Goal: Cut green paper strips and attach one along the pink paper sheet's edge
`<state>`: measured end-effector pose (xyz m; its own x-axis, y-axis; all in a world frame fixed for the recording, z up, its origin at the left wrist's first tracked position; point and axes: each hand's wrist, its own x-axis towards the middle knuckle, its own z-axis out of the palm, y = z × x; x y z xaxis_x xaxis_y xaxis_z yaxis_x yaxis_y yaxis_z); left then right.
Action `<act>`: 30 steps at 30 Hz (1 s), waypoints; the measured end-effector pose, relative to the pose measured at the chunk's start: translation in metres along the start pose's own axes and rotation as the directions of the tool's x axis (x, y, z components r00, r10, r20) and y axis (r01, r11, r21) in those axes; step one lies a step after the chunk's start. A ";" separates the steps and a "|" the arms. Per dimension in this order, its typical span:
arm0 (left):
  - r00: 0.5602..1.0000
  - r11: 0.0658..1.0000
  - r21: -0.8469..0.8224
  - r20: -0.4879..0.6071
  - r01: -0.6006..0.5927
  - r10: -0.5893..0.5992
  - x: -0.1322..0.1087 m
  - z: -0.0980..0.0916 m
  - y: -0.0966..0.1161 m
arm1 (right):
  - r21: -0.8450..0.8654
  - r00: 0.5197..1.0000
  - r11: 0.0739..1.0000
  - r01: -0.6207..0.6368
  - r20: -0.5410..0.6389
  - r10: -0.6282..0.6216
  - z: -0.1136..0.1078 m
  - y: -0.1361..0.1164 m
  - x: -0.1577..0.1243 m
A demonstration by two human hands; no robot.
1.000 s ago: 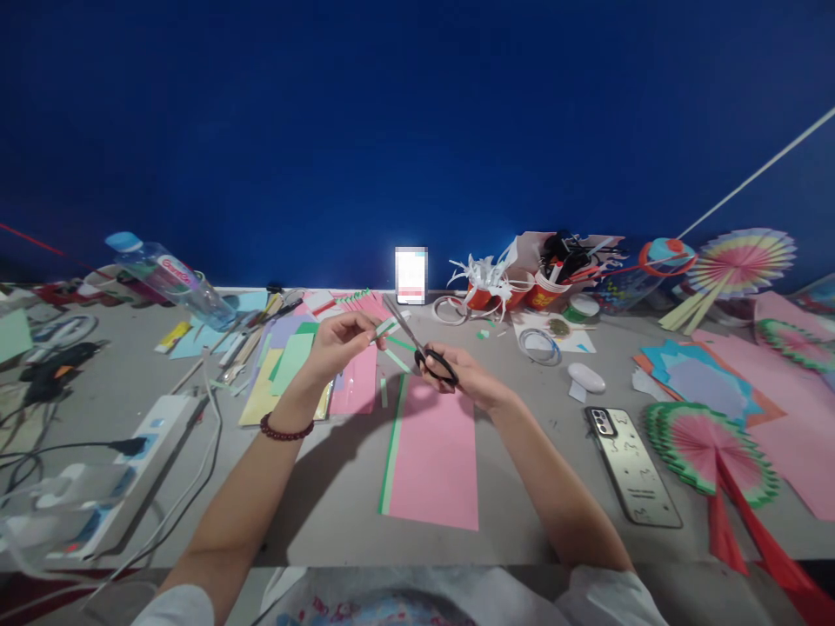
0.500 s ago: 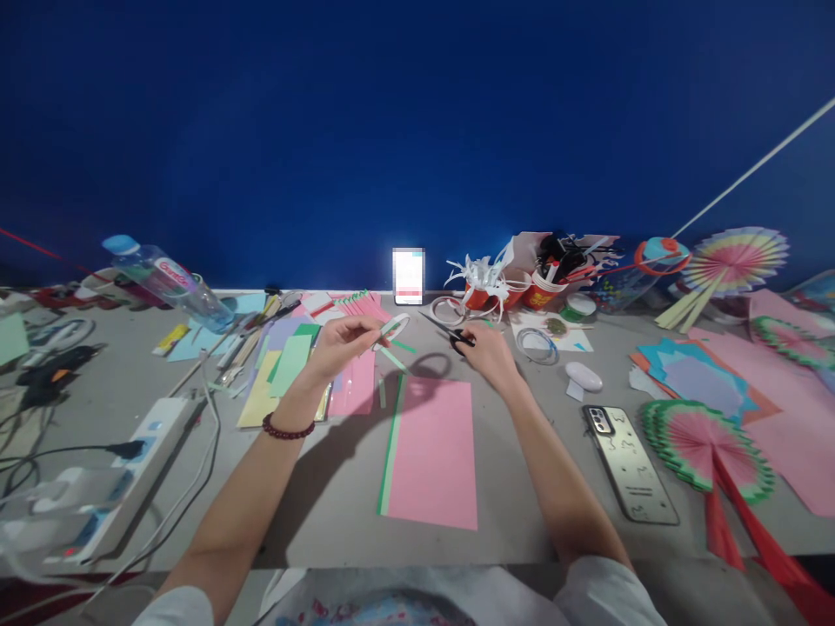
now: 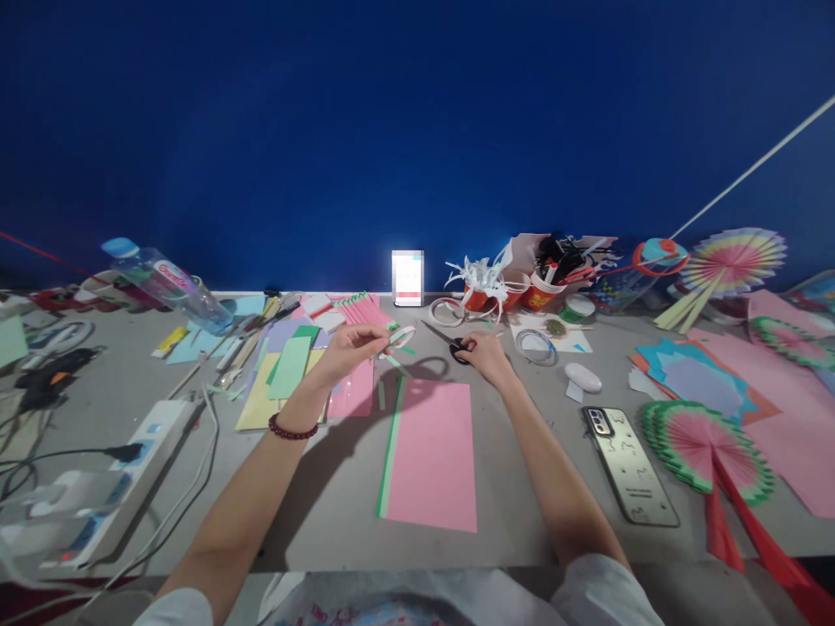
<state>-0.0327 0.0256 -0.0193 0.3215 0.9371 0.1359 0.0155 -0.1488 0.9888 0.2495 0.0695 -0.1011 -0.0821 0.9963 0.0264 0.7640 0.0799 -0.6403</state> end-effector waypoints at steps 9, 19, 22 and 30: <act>0.996 0.998 0.061 0.084 0.016 -0.021 -0.001 0.001 0.001 | 0.106 0.957 0.952 0.289 0.001 -0.290 -0.003 -0.040 -0.017; 0.930 0.979 0.206 0.359 0.004 -0.079 -0.004 0.004 0.008 | 0.580 0.838 0.809 0.097 0.391 -0.381 -0.007 -0.068 -0.031; 0.925 0.987 0.160 0.370 0.027 -0.085 -0.004 0.004 0.006 | 0.614 0.838 0.789 0.011 0.424 -0.342 -0.006 -0.067 -0.032; 0.998 0.995 0.075 -0.005 -0.062 0.062 -0.001 -0.005 0.007 | 0.465 0.965 0.883 0.060 0.200 -0.171 -0.009 -0.066 -0.028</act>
<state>-0.0380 0.0256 -0.0118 0.3176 0.9275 0.1974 0.0667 -0.2295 0.9710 0.2070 0.0366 -0.0526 -0.3376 0.9411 -0.0182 0.3721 0.1157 -0.9209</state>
